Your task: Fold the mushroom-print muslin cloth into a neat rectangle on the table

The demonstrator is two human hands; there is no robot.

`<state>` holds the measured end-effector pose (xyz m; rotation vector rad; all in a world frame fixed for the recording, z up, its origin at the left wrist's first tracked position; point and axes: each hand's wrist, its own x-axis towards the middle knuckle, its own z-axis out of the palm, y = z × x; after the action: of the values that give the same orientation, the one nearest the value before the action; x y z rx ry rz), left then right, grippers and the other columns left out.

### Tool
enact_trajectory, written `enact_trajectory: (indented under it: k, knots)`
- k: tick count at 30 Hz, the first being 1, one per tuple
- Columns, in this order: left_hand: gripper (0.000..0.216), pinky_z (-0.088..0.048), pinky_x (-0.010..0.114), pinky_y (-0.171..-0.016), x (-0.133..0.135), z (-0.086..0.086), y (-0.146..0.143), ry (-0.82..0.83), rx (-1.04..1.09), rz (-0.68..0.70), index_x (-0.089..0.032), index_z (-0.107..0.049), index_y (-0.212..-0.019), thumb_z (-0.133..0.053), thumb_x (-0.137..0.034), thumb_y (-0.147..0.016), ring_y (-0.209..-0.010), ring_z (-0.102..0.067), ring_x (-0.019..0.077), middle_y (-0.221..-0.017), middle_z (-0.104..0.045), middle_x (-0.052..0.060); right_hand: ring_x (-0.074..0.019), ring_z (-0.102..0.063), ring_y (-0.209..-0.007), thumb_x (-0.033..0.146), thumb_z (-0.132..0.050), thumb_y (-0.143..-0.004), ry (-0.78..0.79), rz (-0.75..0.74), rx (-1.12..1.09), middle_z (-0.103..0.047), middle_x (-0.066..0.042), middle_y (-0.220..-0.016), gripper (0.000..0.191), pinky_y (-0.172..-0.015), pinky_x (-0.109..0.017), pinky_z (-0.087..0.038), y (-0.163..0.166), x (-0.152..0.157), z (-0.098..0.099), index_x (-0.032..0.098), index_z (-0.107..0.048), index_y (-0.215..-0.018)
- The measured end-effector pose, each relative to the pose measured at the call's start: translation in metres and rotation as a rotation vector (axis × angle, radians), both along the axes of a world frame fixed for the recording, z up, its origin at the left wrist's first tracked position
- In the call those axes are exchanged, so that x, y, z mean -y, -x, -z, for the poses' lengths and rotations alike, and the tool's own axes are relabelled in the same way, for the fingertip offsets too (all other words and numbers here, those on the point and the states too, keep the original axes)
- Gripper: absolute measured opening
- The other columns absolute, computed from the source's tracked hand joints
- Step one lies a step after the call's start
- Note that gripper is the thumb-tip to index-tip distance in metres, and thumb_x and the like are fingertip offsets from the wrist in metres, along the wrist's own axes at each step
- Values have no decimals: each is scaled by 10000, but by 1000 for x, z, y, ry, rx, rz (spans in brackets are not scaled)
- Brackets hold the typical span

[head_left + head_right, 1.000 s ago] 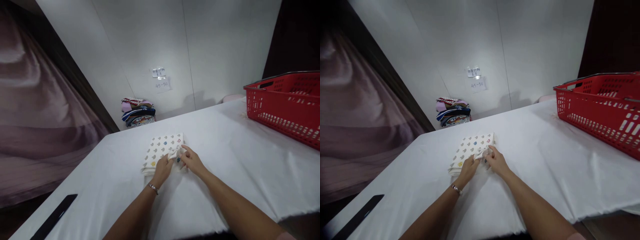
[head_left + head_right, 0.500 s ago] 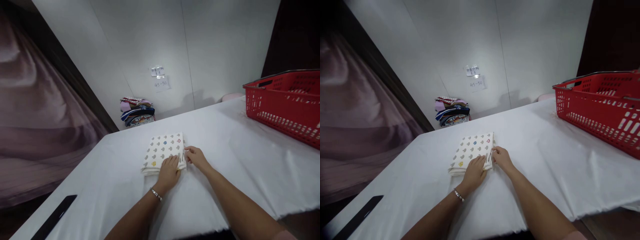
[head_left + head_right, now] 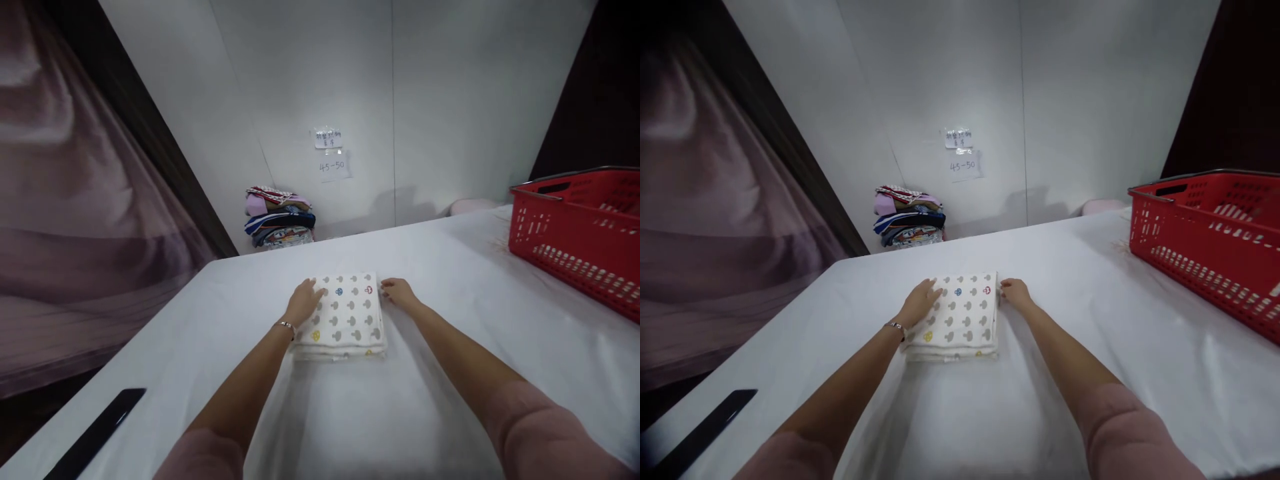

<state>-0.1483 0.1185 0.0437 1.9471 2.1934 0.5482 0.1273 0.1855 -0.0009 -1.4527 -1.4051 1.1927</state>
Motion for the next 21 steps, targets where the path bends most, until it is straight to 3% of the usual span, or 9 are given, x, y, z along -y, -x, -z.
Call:
enact_trajectory:
  k: [7, 13, 18, 21]
  knots:
    - [580, -240, 353, -1101, -56, 24, 7, 102, -33, -47, -109, -425, -1349, -374, -475, -902, -1375, -270, 254, -1473, -321, 161, -189, -615, -853, 172, -595, -669, -167, -60, 234, -708, -29, -882, 180, -706, -242, -430, 19, -30, 8, 205, -703, -810]
    - [543, -291, 387, -1070, -62, 39, 5, 55, -76, -51, -126, -413, -1349, -346, -442, -912, -1351, -309, 280, -1470, -322, 165, -180, -571, -826, 242, -555, -740, -196, -1, 396, -668, -59, -934, 229, -683, -254, -387, 18, -36, 14, 193, -667, -934]
    - [480, -291, 442, -1054, -56, 28, -5, 21, -217, -81, -140, -458, -1305, -385, -400, -908, -1344, -301, 299, -1449, -359, 160, -154, -552, -785, 251, -556, -747, -252, -97, 416, -646, -27, -938, 190, -642, -231, -360, 19, -38, 16, 229, -678, -891]
    - [381, -304, 428, -1033, -50, 11, -33, -75, -248, 37, -176, -557, -1172, -420, -403, -899, -1265, -401, 282, -1330, -495, 130, -160, -547, -781, 250, -530, -763, -273, -123, 464, -630, -29, -900, 193, -634, -234, -350, 19, -38, 16, 230, -677, -887]
